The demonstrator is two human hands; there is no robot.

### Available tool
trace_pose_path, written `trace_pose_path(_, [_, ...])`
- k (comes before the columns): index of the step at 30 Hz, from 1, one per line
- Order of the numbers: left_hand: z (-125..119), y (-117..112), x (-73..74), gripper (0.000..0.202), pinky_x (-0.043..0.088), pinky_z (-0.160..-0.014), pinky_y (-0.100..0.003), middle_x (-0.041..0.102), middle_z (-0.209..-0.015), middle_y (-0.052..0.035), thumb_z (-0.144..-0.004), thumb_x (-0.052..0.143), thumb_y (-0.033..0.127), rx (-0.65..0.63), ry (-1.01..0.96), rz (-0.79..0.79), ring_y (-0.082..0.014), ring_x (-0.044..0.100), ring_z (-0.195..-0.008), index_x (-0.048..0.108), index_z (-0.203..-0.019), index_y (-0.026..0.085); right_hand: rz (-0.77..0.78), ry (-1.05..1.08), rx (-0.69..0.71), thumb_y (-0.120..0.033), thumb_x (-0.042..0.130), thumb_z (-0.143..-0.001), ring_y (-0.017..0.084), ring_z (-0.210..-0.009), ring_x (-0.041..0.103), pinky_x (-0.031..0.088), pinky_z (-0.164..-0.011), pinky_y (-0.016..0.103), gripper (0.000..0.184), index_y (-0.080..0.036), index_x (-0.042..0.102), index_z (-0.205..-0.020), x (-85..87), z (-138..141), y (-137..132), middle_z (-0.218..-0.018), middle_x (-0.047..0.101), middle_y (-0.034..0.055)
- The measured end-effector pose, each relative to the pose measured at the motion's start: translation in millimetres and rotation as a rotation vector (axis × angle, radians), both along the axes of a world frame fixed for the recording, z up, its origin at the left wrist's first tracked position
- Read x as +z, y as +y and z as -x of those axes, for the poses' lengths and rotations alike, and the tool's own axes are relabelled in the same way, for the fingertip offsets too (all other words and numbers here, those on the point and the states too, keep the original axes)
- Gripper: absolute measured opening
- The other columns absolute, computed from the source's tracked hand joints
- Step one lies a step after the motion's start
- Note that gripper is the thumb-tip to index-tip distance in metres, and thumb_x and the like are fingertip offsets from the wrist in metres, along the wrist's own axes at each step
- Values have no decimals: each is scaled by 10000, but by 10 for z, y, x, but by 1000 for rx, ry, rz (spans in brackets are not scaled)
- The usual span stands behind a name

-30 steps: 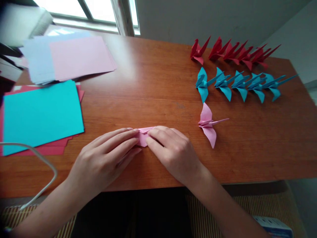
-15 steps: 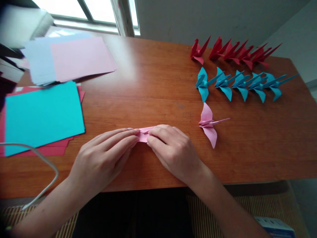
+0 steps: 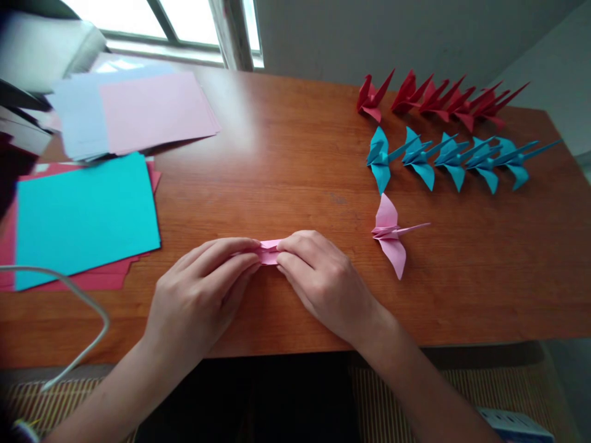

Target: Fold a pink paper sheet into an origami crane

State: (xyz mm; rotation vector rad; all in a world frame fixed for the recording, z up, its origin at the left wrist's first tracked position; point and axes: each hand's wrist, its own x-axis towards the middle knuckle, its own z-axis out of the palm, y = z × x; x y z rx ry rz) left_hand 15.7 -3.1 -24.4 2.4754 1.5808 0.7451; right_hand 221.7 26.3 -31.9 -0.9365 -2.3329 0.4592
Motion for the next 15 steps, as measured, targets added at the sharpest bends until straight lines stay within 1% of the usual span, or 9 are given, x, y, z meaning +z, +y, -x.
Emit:
trace_pose_path(3, [6, -17, 2, 112, 550, -902, -377, 754, -1138, -25, -957, 634, 187, 1, -1, -14, -232, 701, -1018, 704, -1045, 187, 30, 17, -27, -96, 604, -957, 224, -1066, 628, 547, -973, 404, 108, -142, 685, -1012, -14, 4, 7, -1092, 709, 119])
trace_pose_path(7, [-25, -37, 15, 78, 545, -889, -383, 760, -1104, -21, -953, 643, 213, 19, -15, -20, -230, 704, -973, 702, -996, 186, 47, 18, -58, -100, 592, -964, 210, -1031, 614, 538, -949, 388, 98, -152, 674, -955, -19, 39, 6, -1058, 697, 106])
trace_pose_path(8, [-35, -38, 15, 86, 545, -889, -385, 759, -1110, -20, -957, 638, 213, 25, -12, -6, -232, 703, -979, 703, -1007, 189, 49, 20, -69, -99, 591, -963, 208, -1025, 610, 535, -945, 386, 97, -153, 670, -946, -17, 48, 3, -1052, 692, 104])
trace_pose_path(15, [-67, -11, -16, 91, 546, -882, -409, 749, -1104, -50, -966, 619, 217, 64, -8, 3, -251, 693, -985, 697, -983, 173, 71, 27, -103, -95, 613, -941, 205, -1010, 606, 533, -931, 375, 76, -152, 663, -929, -5, 57, -20, -1044, 670, 103])
